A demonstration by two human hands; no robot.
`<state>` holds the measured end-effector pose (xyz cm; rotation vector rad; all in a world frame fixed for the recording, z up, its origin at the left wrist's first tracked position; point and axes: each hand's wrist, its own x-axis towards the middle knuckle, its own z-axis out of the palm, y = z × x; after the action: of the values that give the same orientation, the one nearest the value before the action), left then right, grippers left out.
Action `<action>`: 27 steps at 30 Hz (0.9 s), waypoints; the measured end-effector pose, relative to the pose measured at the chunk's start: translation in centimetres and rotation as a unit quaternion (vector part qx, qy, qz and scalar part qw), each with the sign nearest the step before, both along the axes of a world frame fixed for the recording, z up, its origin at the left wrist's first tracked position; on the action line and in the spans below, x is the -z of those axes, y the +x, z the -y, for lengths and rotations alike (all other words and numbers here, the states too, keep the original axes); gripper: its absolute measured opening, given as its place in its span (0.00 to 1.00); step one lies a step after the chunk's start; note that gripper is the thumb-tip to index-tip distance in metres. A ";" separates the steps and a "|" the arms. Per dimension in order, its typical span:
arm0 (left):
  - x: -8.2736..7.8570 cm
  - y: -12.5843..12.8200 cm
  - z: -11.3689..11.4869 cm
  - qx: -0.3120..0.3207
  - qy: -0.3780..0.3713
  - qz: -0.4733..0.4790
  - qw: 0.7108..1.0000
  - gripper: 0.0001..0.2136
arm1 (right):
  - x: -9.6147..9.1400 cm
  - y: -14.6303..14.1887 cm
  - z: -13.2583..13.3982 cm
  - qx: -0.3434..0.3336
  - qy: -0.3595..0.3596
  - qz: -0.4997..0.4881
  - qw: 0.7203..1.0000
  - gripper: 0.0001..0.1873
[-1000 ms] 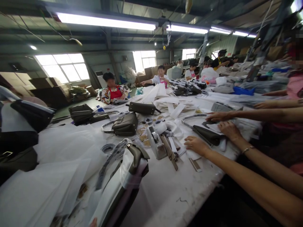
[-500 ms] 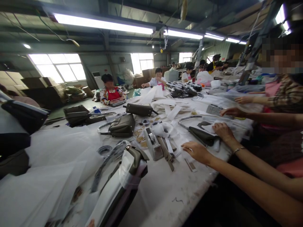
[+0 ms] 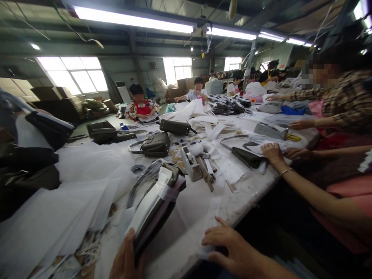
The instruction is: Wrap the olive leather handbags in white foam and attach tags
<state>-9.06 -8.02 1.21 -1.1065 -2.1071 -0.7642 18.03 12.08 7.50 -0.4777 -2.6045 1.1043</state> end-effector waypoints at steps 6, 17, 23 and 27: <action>-1.0 1.1 -0.1 -0.061 0.007 0.032 0.998 0.34 | 4.0 -2.6 -2.9 0.282 0.137 0.091 0.945 0.36; -1.9 -1.0 0.9 -0.077 0.037 0.076 0.993 0.31 | 1.8 -13.3 0.4 -0.240 0.110 0.079 0.961 0.38; -2.5 -1.5 1.0 -0.063 0.046 0.057 0.995 0.31 | 2.5 -18.6 -1.6 -0.191 0.158 0.023 0.968 0.36; -2.5 -1.5 0.9 -0.052 0.049 0.047 0.996 0.31 | 4.0 -18.5 -1.3 -0.062 0.199 -0.034 0.978 0.26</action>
<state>-10.61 -8.90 3.71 -0.9181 -2.1617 -0.8733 -0.44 13.35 3.52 -0.1867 -2.7245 0.5903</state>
